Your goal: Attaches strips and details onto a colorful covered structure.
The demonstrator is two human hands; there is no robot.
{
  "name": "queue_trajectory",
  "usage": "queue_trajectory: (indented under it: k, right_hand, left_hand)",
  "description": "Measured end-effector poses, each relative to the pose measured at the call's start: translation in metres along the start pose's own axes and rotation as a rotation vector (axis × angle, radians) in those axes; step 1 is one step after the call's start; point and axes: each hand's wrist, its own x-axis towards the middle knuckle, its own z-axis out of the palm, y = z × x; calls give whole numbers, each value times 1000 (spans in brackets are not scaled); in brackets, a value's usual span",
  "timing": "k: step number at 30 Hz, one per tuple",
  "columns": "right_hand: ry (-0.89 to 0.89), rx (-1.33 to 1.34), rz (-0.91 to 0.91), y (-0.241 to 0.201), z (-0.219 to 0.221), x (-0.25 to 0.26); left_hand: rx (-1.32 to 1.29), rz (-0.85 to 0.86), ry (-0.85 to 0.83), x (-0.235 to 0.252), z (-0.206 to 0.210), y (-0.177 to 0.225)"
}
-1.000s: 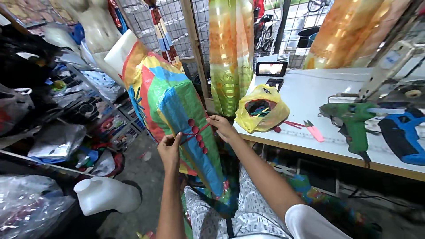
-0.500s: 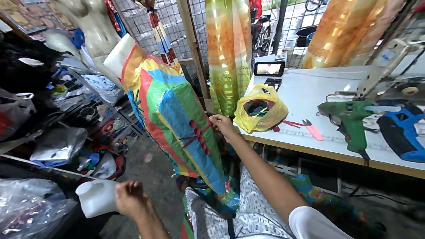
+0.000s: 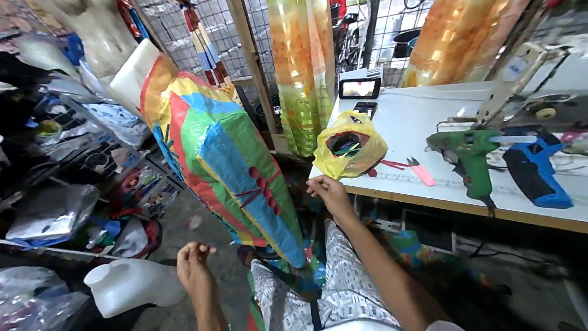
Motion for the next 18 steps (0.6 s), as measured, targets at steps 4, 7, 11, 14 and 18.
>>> queue_trajectory:
  k: [4,7,11,14,18]
  right_hand:
    - [29,-69,37,8,-25,-15]
    - [37,-42,45,10,-23,-15]
    - [-10,-18,71,12,-9,-15]
    - [-39,-3,80,15,2,-17]
    - [-63,26,102,14,7,-21]
  left_hand:
    - [45,118,19,19,37,14]
    - [89,48,141,29,66,28]
    - [143,-13,-257,40,77,39]
    - [151,7,-257,44,87,42]
    - [226,88,-190,49,87,37]
